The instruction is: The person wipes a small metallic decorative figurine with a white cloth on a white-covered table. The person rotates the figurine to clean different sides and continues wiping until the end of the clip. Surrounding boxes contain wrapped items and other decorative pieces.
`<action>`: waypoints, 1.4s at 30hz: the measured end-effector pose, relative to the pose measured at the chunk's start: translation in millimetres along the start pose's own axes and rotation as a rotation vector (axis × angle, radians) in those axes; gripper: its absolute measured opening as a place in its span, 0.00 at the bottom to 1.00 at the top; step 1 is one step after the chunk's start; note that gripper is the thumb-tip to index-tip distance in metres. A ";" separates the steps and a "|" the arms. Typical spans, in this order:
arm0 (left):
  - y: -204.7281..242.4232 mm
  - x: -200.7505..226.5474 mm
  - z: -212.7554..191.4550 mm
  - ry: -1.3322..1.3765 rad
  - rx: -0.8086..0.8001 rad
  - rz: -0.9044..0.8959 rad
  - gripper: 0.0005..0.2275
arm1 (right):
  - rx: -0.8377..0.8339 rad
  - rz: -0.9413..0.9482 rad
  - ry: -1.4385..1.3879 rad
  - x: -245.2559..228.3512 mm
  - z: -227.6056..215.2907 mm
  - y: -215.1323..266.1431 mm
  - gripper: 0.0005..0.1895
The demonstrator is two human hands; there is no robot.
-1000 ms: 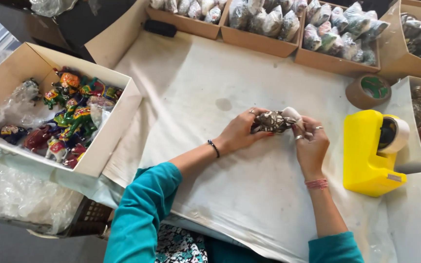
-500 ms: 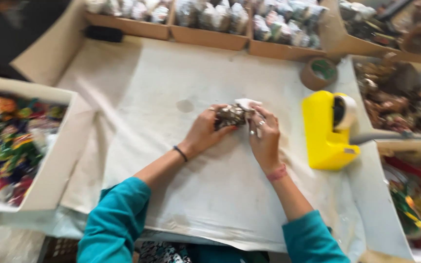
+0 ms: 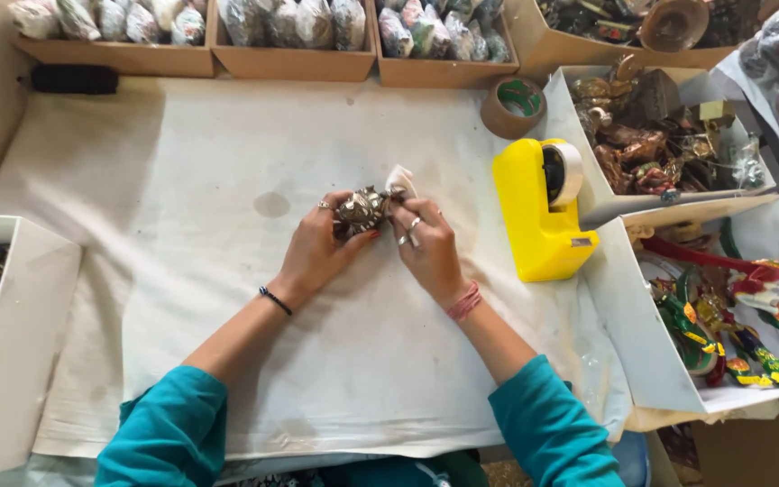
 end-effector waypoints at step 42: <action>-1.8 -0.6 2.9 0.039 -0.047 -0.023 0.27 | -0.007 0.448 -0.264 87.2 7.5 7.7 0.13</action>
Point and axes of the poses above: each hand's wrist, its own y-axis away from the middle knuckle, its own z-axis out of the palm, x = y × z, the point moved 6 cm from there along -y, towards the middle knuckle, and after that the axes turned 1 degree about -x, right-handed, at the moved point
